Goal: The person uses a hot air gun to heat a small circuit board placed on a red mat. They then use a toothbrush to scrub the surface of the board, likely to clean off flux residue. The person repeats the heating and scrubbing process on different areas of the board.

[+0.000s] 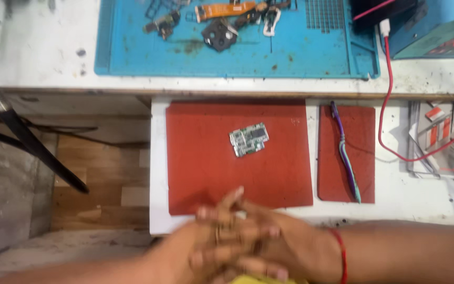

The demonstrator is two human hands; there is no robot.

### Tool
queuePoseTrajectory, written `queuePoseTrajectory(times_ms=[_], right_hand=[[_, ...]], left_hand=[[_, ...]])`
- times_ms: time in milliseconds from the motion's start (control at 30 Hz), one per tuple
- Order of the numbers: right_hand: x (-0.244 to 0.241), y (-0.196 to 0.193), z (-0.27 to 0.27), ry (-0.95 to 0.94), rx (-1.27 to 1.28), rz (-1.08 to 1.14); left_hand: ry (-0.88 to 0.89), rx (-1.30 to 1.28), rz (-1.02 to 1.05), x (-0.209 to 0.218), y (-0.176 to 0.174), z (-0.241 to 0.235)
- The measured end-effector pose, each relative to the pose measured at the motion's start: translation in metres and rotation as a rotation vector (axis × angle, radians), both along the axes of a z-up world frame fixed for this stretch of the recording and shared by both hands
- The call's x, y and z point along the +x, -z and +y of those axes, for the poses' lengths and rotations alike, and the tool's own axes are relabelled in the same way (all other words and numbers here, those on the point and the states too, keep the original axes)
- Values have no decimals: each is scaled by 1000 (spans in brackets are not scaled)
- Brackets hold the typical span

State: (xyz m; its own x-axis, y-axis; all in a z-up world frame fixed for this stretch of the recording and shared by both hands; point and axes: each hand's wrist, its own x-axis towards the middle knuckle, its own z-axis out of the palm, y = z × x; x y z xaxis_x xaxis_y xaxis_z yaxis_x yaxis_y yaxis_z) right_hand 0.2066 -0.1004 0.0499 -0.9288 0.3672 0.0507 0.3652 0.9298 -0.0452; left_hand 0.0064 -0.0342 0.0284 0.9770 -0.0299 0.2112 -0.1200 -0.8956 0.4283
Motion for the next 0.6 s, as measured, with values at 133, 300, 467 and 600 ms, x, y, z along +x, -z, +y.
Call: queuePoseTrajectory(times_ms=[133,300,467,600], right_hand=[[25,4,11,212,-142,356],[61,6,-17,1034,-93,920],[101,23,-35,1613,129,286],[101,24,-36,1632,2,384]], left_hand=[[-35,77,6,18,-6,26],[-516,20,-195,33,1,55],[-766,-60,-173,37,6,54],[-793,-66,-242,35,6,53]])
